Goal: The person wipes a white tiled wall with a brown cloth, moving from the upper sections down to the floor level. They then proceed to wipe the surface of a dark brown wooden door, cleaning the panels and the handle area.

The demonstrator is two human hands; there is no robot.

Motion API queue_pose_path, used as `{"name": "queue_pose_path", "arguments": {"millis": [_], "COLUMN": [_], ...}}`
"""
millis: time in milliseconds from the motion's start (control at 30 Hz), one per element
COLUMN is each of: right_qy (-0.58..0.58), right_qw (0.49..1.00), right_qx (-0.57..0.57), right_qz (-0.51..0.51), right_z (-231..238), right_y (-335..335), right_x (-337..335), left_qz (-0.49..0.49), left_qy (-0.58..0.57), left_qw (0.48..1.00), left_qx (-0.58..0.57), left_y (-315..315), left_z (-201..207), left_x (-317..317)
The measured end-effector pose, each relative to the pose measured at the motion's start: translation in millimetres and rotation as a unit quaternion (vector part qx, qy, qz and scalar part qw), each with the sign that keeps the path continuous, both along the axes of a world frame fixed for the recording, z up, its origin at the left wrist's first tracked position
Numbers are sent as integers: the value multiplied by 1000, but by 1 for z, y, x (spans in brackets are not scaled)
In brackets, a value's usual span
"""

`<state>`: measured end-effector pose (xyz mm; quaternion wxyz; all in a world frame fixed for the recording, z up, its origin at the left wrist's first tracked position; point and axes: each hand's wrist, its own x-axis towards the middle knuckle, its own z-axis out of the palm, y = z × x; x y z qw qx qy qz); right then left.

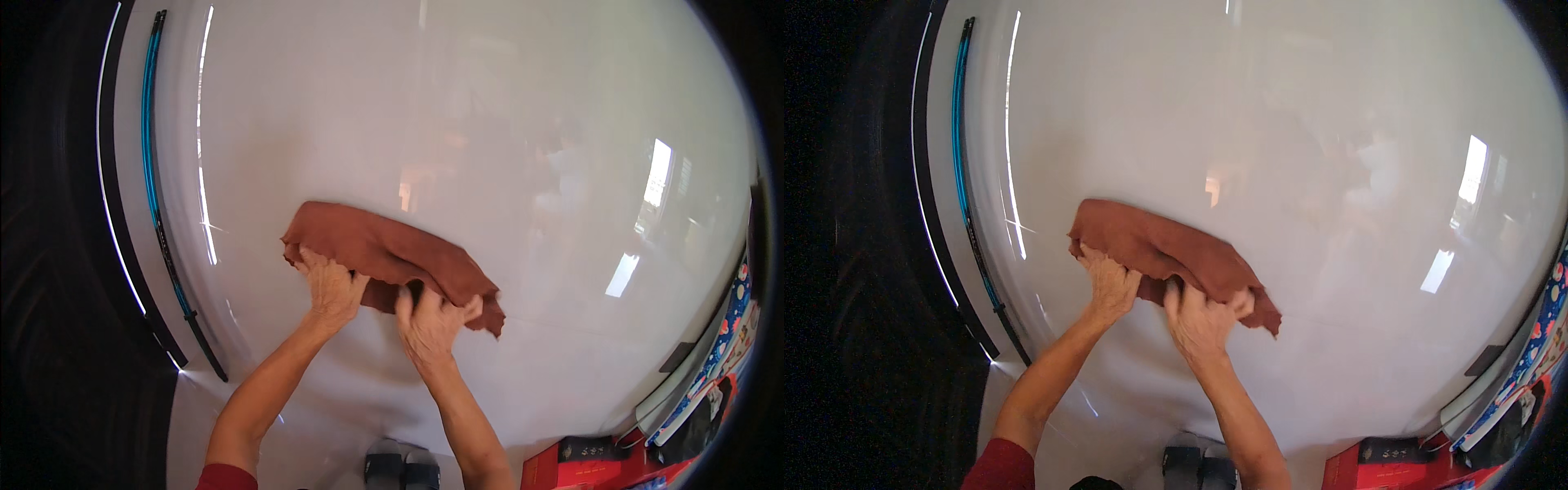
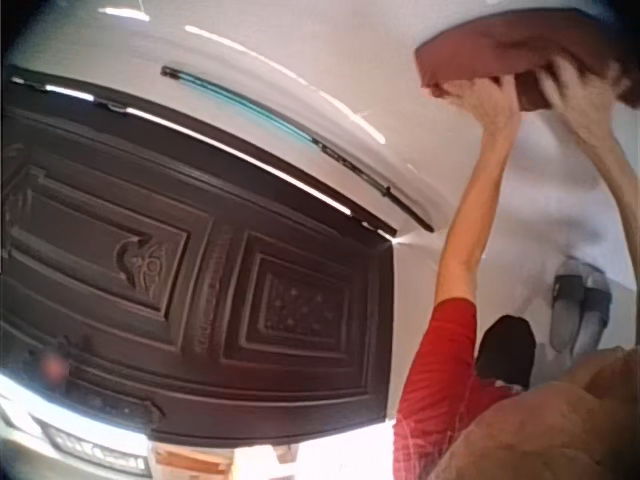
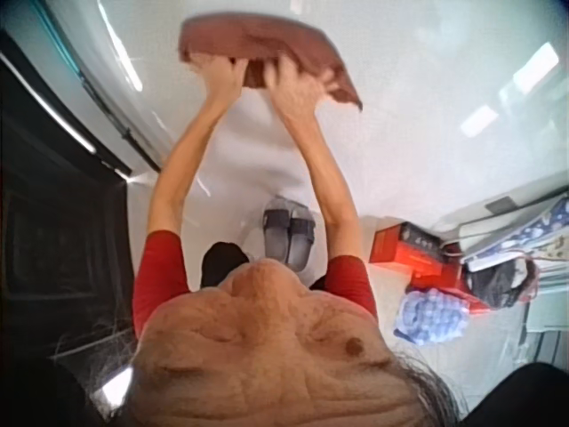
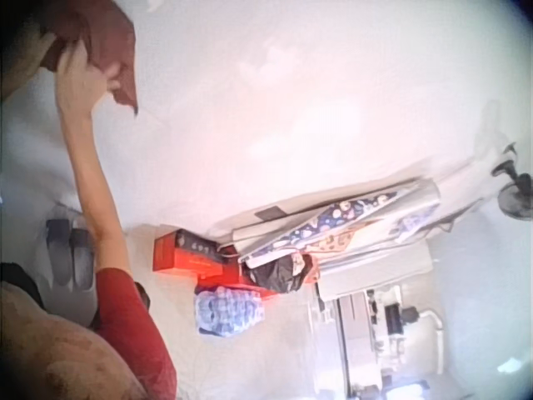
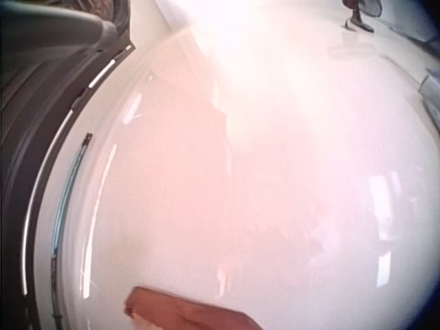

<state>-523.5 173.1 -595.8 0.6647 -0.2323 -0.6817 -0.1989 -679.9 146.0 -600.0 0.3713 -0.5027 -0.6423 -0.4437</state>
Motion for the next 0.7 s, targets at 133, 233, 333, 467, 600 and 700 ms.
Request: {"name": "queue_pose_path", "arguments": {"millis": [133, 233, 333, 467, 600, 700], "right_qy": [-48, -22, 26, 41, 18, 3], "right_qw": [995, 989, 983, 963, 965, 984], "right_qx": [53, 124, 159, 199, 152, 81], "right_qz": [-66, -79, -84, -175, -215, -161], "right_z": [35, 74, 121, 163, 150, 120], "right_y": [13, 28, 39, 54, 57, 60], "right_x": [-51, -57, -24, 59, 123, 155], "left_qz": [36, 58, 51, -10, -41, -98], "left_qy": [-111, -61, 32, 84, 170, 197], "left_qw": [983, 983, 988, 989, 973, 967], "left_qx": [138, 162, 140, 121, 153, 129], "left_y": [14, 38, 33, 29, 44, 43], "left_z": [9, 28, 86, 142, 142, 125], "left_x": [-9, -26, 1, 66, 113, 139]}}
